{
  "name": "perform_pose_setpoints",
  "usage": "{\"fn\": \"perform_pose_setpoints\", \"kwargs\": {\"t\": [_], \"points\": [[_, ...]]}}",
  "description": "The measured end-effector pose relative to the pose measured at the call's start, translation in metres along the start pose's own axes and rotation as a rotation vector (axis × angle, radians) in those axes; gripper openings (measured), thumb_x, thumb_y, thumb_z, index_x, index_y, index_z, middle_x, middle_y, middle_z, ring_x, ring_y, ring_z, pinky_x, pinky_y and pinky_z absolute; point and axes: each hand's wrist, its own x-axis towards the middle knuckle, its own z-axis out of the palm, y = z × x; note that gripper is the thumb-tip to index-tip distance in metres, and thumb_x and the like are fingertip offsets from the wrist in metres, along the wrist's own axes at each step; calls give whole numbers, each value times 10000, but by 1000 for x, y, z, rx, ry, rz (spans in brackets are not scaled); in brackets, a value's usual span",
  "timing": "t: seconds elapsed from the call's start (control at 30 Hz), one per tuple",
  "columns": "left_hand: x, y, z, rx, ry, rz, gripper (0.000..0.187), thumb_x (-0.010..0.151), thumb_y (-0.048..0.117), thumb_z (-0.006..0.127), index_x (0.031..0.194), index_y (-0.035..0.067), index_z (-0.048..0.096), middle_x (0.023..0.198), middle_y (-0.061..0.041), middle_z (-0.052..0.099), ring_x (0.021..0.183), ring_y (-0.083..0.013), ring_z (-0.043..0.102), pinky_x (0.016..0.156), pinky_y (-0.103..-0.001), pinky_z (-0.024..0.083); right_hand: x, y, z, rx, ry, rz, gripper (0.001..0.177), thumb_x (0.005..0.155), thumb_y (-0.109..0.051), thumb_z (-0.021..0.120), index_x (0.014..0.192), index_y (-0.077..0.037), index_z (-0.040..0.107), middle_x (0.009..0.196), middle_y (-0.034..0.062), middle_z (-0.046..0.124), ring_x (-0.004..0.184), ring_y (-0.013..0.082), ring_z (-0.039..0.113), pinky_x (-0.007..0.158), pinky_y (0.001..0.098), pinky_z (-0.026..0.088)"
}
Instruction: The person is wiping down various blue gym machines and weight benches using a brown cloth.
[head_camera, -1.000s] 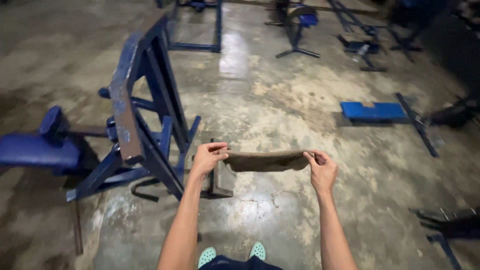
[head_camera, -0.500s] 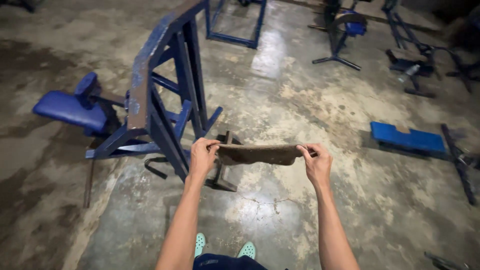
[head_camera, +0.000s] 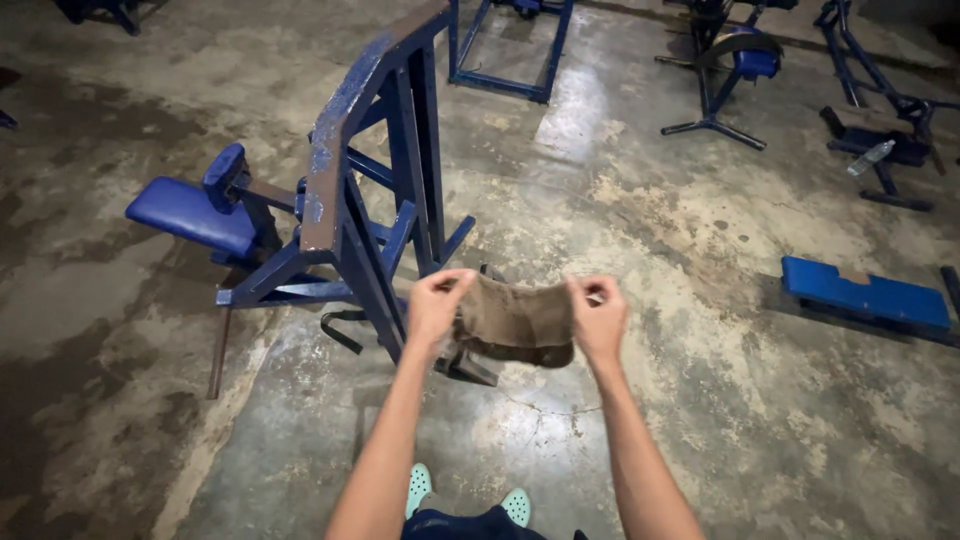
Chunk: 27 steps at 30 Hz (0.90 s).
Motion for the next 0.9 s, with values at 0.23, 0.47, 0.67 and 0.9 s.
{"fn": "perform_pose_setpoints", "kwargs": {"t": [0.23,0.47,0.67,0.9], "points": [[-26,60,33,-48,-51,-277,305,884,291,790,1095,72,820,751,60,696,623,-44,548,541,-239,452,-38,-46,68,350,-296,307,252,947,-242,770,1029,-5,759,832,39,705,691,95,601,572,248,510],[-32,79,10,-8,-180,-77,331,922,267,749,1124,4,748,1007,-19,700,851,-89,669,683,-295,575,-47,-65,72,651,-459,471,302,978,-197,591,1206,-37,707,1131,47,662,990,118,688,816,318,666],[-29,89,-23,-61,-406,-20,317,967,187,691,1233,28,756,1084,-55,760,941,-77,663,841,-248,544,-27,-70,52,-18,-507,-138,443,850,-125,742,1284,-52,684,1329,161,596,1176,350,569,983,451,486],[-18,92,-53,68,-357,73,256,840,130,815,1080,40,807,970,-55,806,854,-71,692,786,-248,567,-30,-51,48,-136,-900,-73,304,868,-249,811,1018,-48,638,1358,102,619,1287,266,541,1075,424,420]]}}
